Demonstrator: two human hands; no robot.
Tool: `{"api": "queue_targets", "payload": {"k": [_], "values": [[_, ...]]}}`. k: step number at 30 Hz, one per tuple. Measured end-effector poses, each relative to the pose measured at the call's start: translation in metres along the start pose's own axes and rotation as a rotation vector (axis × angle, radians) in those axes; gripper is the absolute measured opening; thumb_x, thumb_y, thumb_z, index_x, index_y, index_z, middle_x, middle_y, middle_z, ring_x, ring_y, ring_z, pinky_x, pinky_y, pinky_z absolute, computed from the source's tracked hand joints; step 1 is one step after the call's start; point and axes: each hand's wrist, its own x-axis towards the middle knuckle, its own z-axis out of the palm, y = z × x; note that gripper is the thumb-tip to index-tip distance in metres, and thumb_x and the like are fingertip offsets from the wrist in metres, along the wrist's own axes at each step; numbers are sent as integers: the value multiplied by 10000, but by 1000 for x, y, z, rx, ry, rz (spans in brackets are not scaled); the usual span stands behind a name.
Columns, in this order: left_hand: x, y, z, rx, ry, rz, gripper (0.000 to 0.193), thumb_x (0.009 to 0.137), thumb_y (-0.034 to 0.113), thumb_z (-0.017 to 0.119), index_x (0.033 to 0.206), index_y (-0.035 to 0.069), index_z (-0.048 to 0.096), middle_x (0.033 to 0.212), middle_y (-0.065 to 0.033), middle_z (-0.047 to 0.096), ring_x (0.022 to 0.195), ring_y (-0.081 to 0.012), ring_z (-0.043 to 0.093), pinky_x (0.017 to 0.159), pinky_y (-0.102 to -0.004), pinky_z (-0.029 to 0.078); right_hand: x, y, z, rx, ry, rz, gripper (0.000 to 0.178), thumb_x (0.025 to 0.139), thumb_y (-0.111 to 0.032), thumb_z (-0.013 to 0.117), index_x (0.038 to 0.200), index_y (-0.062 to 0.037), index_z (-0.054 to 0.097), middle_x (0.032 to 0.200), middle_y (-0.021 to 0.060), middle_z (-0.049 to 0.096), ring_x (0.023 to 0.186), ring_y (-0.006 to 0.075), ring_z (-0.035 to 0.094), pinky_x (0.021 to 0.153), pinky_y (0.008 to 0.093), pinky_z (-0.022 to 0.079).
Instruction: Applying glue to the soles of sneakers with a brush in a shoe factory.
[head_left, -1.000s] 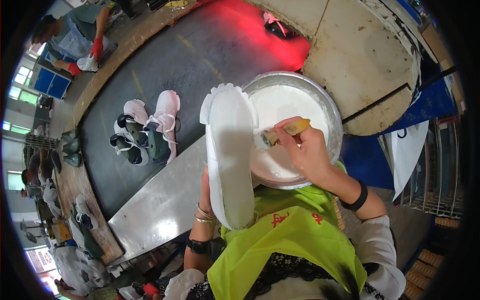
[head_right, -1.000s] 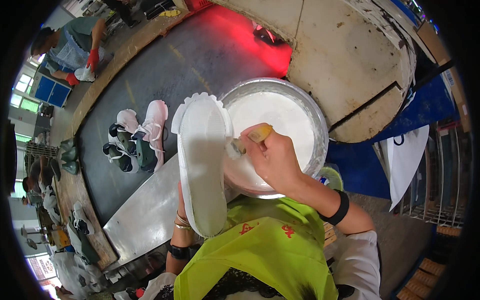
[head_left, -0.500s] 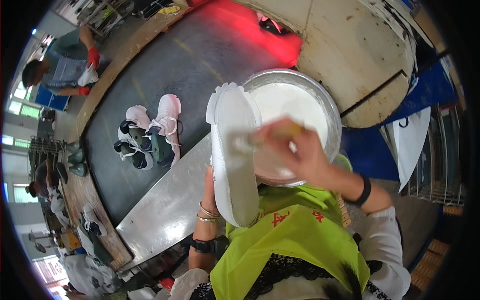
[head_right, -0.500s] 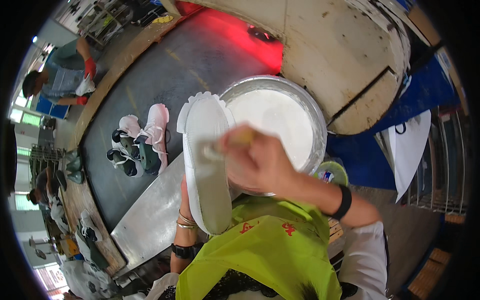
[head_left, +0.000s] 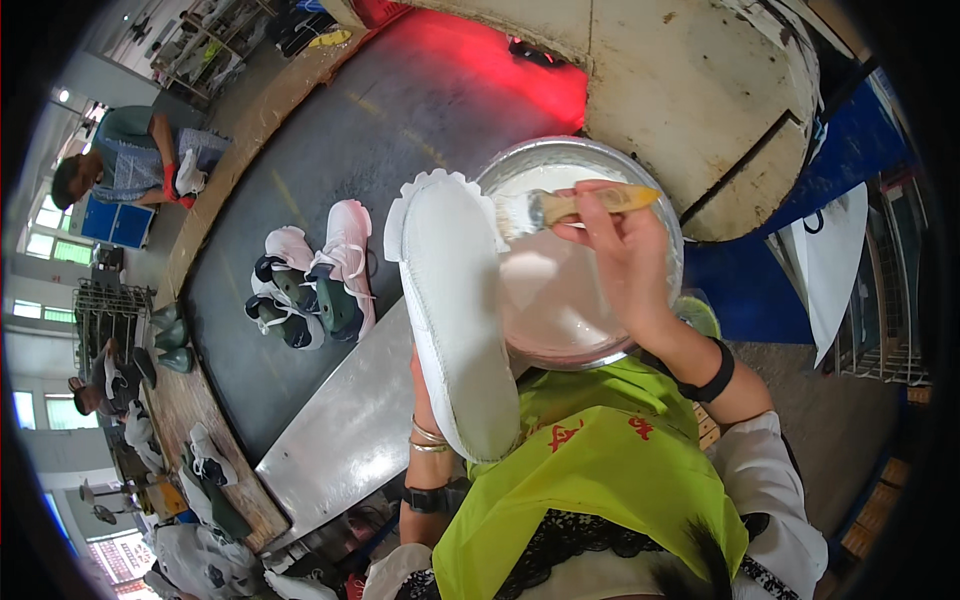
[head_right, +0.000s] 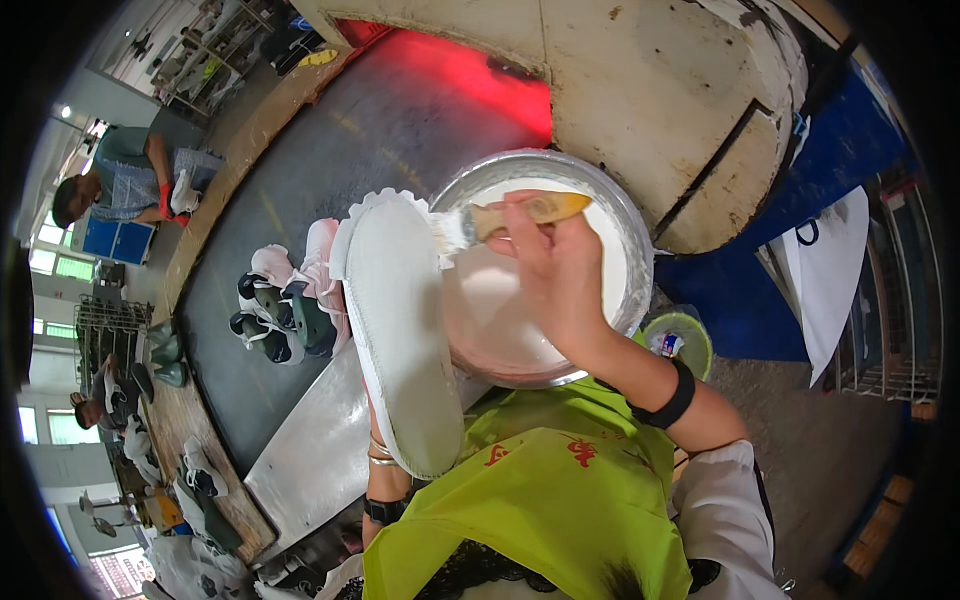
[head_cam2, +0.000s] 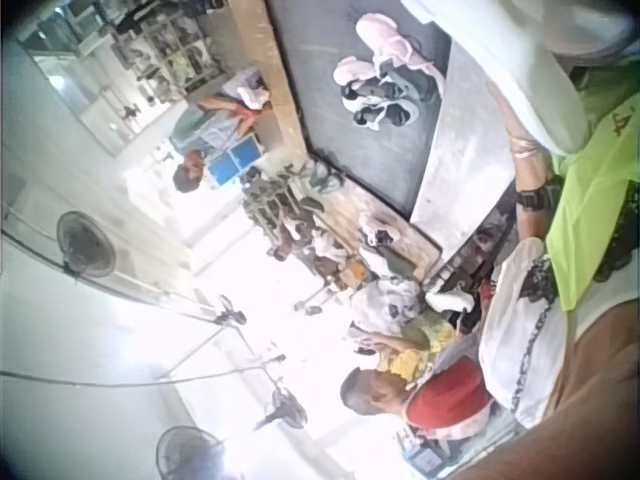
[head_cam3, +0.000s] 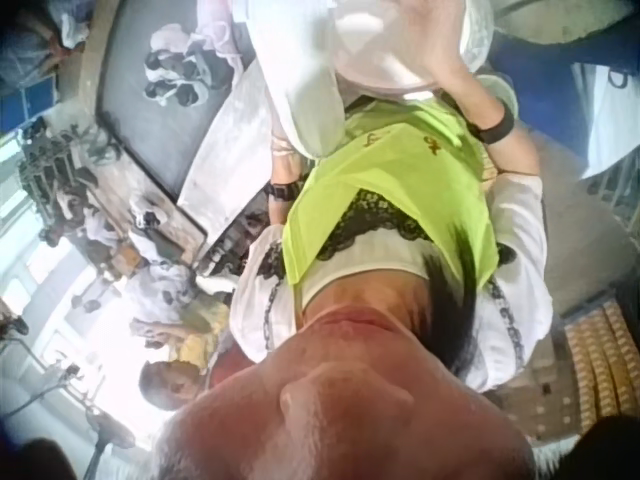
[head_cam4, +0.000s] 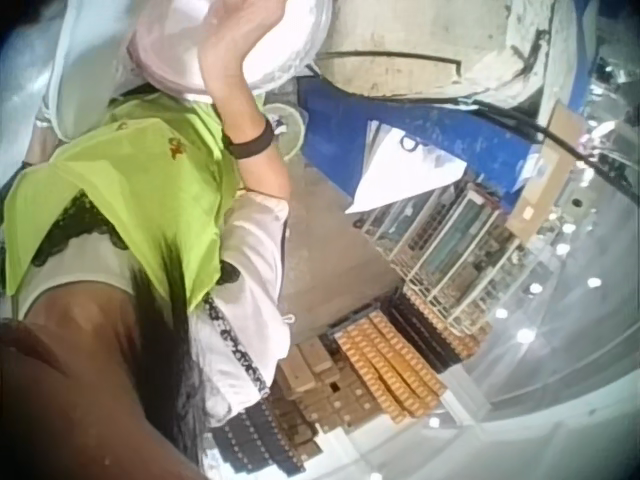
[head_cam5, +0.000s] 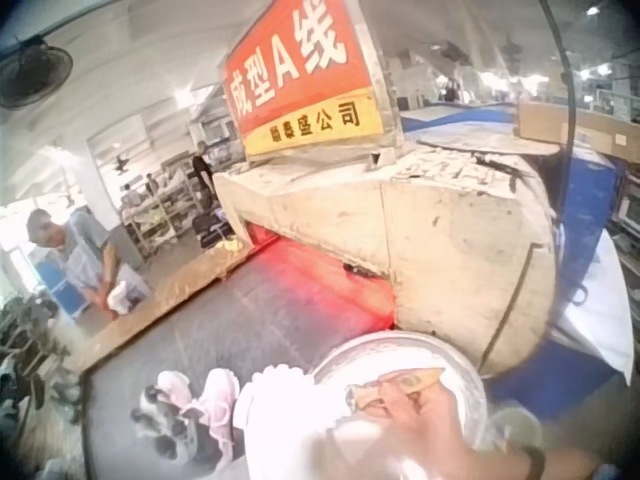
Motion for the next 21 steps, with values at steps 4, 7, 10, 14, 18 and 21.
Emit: {"api": "queue_targets", "payload": {"k": [4, 7, 10, 14, 18, 21], "values": [[-5, -2, -1, 55, -84, 16, 608, 975, 505, 304, 1365, 47, 400, 1245, -137, 565, 1049, -248, 609, 885, -375, 524, -8, 7, -8, -239, -74, 194, 257, 966, -176, 540, 1074, 57, 555, 952, 98, 647, 790, 113, 631, 742, 250, 541], [-2, 8, -5, 222, -47, -91, 694, 937, 568, 369, 1423, 75, 324, 1326, -165, 503, 1140, -309, 559, 935, -440, 496, -11, -5, -5, -247, -176, 145, 255, 950, -169, 558, 1041, 69, 564, 906, 111, 653, 788, 145, 653, 710, 269, 553], [-4, 4, -6, 144, 36, -74, 635, 963, 525, 353, 1397, 61, 361, 1286, -149, 537, 1108, -273, 583, 916, -407, 509, 0, -30, 20, -213, -216, 80, 265, 948, -176, 558, 1034, 74, 546, 918, 121, 654, 801, 146, 658, 709, 266, 554], [-9, 2, -22, 405, 124, 55, 599, 965, 479, 403, 1362, 30, 398, 1251, -137, 563, 1081, -256, 594, 901, -385, 510, 14, -32, 36, -98, -403, 216, 269, 933, -186, 560, 1000, 75, 557, 884, 128, 658, 782, 153, 667, 681, 269, 550], [-13, 3, -18, 545, 163, 71, 601, 951, 472, 445, 1342, 16, 420, 1224, -135, 579, 1058, -241, 606, 892, -372, 509, 57, -18, 40, -347, -283, 70, 269, 946, -186, 541, 907, 75, 597, 839, 109, 660, 747, 126, 657, 666, 253, 546], [-15, 3, -17, 584, 162, 118, 607, 942, 474, 463, 1322, 2, 438, 1197, -135, 593, 1033, -228, 617, 880, -366, 511, 63, -17, 41, -442, -255, 28, 281, 962, -189, 526, 889, 71, 604, 858, 96, 659, 748, 105, 647, 671, 241, 554]]}}
